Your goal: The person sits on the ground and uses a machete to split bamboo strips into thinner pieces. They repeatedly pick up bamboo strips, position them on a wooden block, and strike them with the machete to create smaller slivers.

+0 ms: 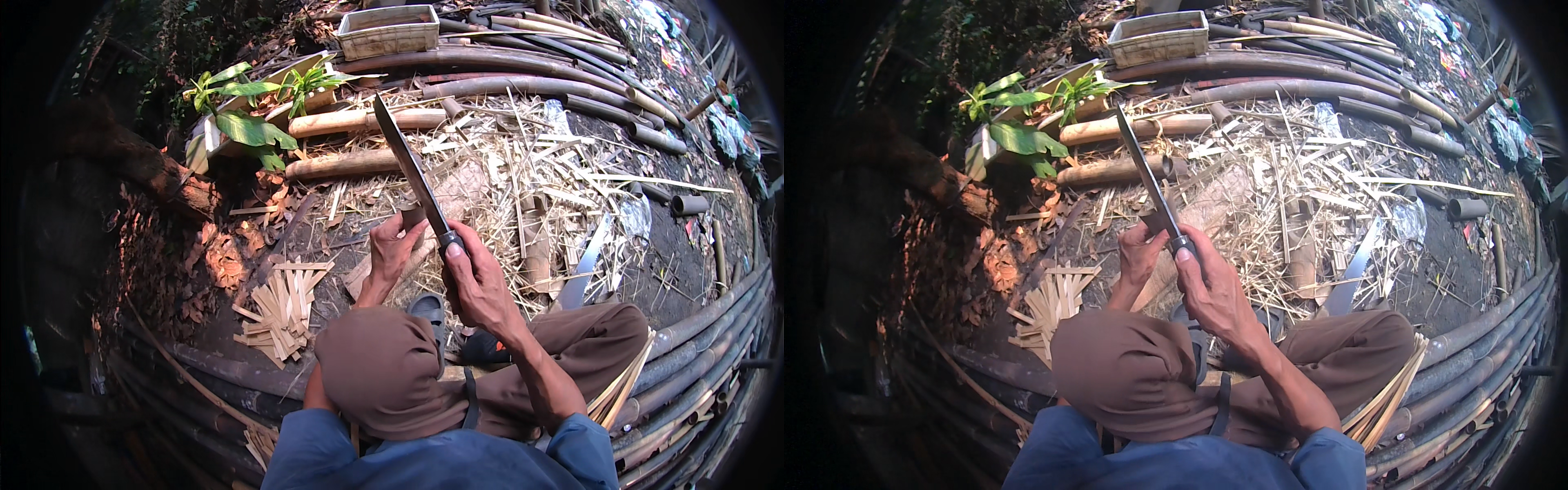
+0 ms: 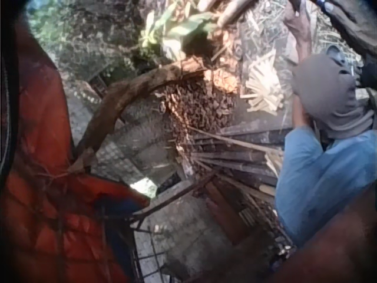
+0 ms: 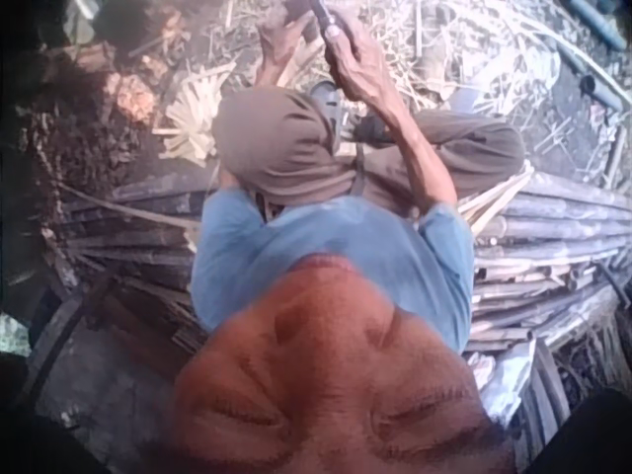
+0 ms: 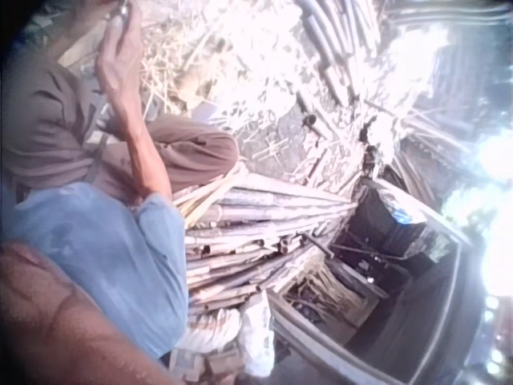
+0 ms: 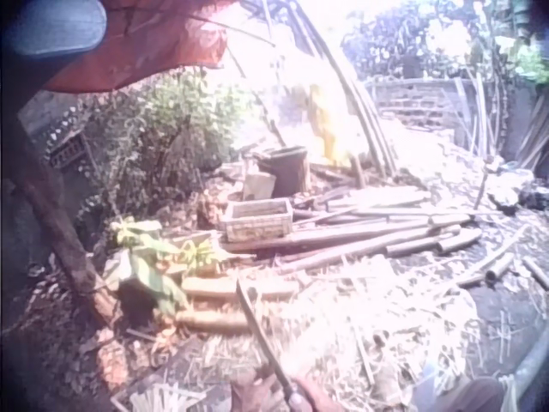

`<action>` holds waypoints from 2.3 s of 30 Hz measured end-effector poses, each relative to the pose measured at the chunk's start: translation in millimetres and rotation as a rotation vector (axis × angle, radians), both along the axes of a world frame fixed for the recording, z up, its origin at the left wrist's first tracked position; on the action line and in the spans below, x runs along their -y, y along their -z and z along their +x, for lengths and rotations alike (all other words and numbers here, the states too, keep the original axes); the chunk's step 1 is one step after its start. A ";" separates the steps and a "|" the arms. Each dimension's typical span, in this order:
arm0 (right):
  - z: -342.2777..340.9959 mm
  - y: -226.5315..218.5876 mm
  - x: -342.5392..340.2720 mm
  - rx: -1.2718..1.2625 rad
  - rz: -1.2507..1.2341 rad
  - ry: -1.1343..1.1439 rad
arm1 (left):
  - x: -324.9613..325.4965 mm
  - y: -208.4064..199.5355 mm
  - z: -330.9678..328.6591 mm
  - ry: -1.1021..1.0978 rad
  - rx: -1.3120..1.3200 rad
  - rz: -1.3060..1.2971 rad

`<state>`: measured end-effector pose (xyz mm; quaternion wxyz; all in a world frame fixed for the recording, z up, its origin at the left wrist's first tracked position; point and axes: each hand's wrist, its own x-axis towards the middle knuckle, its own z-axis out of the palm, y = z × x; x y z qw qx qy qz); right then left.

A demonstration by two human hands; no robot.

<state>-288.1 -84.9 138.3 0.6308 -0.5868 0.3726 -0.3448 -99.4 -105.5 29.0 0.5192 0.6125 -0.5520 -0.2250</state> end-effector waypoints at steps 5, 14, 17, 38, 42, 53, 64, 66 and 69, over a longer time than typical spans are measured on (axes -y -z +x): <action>-10.2 -20.2 0.8 0.190 0.516 -0.071 | 0.4 5.9 -3.8 0.011 0.080 -0.126; -3.4 4.4 -6.7 -0.258 -0.303 0.139 | 9.3 -16.2 -9.1 0.081 0.097 -0.096; 1.8 14.4 -1.5 -0.195 -0.474 0.201 | 10.1 -39.4 -10.3 0.075 0.144 -0.084; -39.9 60.8 78.3 -0.319 0.097 -0.124 | 71.9 -87.9 -31.6 0.273 0.550 -0.212; -56.1 90.0 106.6 -0.619 -0.269 0.111 | 95.4 -82.0 -57.4 0.298 0.566 -0.127; -86.4 171.1 90.0 -0.855 -0.291 0.129 | 96.3 -64.9 -24.5 0.157 0.372 -0.404; -18.5 230.8 -9.1 -0.628 0.093 0.251 | 30.3 -12.8 39.1 -0.351 -0.468 -0.560; -16.1 206.9 -12.4 -0.619 -0.124 0.207 | 24.8 -26.4 37.3 -0.473 -0.555 -0.544; -2.8 196.2 -18.1 -0.484 -0.232 0.172 | 21.5 -29.2 47.2 -0.385 -0.699 -0.584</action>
